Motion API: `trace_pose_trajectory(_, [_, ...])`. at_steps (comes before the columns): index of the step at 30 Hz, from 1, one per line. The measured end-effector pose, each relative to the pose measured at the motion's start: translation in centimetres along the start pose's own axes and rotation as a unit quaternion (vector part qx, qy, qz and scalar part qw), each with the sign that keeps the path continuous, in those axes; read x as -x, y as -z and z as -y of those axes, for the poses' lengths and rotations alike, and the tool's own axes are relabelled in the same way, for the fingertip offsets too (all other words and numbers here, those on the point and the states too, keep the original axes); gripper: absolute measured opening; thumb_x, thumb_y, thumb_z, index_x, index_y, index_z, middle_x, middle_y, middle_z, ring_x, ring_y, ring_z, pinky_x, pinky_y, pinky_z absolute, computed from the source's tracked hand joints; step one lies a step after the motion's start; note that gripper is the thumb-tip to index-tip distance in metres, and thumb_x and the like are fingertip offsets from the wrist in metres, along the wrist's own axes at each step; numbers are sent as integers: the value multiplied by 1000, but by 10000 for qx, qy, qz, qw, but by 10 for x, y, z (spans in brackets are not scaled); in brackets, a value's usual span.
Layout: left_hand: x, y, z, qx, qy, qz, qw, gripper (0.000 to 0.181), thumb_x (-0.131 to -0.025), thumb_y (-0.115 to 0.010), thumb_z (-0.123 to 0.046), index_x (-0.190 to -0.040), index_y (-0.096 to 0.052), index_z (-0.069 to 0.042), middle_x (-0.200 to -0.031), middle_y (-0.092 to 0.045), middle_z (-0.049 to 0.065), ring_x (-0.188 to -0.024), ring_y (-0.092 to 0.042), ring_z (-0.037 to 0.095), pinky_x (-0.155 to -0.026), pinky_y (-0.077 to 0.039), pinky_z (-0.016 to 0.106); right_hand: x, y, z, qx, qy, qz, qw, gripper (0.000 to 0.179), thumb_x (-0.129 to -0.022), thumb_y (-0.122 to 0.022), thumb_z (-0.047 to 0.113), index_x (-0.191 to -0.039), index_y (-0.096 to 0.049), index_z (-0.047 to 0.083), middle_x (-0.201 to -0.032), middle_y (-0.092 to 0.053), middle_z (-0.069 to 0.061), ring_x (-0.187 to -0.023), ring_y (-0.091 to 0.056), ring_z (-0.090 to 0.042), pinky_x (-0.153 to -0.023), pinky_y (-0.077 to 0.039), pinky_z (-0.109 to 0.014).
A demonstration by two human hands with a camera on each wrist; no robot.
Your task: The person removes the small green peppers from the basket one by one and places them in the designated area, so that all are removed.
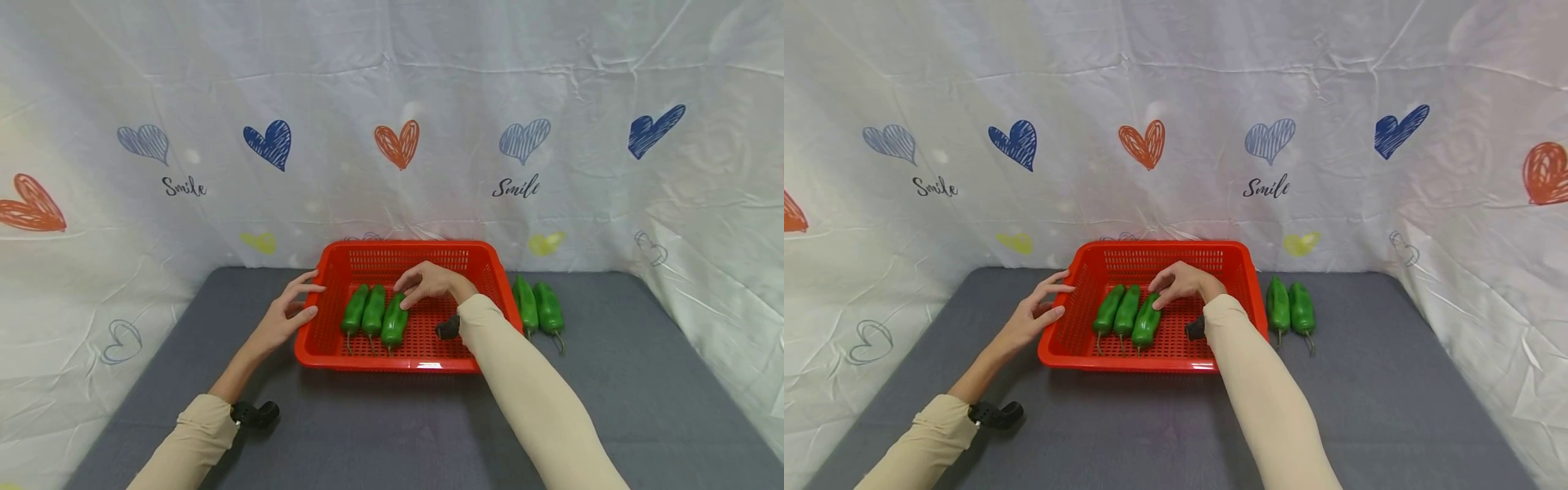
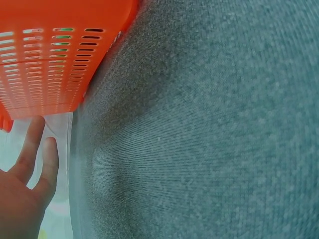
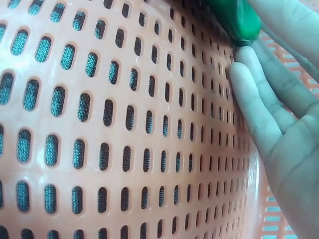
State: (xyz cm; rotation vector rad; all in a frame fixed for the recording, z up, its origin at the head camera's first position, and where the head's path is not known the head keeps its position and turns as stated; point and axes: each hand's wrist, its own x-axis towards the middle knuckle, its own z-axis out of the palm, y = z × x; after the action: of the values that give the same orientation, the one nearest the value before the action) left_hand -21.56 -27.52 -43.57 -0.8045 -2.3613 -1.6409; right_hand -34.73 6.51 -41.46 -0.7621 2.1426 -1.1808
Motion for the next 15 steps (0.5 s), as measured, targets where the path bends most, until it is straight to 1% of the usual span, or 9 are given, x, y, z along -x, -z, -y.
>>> trace_pose_trajectory(2, [0, 0, -1, 18, 28, 0, 10000, 37, -100, -58, 2, -137, -55, 1, -161, -27, 15, -115, -57, 47, -87, -53, 29, -1, 0, 0, 16, 23, -6, 10000, 42, -84, -84, 5, -124, -70, -3, -126, -67, -9, -115, -63, -27, -95, -51, -35])
trace_pose_trajectory(9, [-1, 0, -2, 28, 92, 21, 10000, 37, -100, -58, 2, -137, -55, 2, -162, -26, 15, -113, -58, 49, -85, -55, 30, -2, 2, 1, 133, 288, -25, 9995, 41, -84, -84, 4, -122, -70, -5, -121, -69, -13, -112, -63, -26, -93, -51, -36])
trace_pose_trajectory(15, [-1, 0, -3, 60, 114, 20, 9999, 36, -101, -58, 2, -137, -55, 2, -161, -26, 15, -110, -59, 50, -82, -56, 31, -1, 1, 1, 211, 176, 39, 9996, 42, -85, -84, 6, -123, -70, -4, -121, -69, -10, -114, -62, -26, -95, -50, -36])
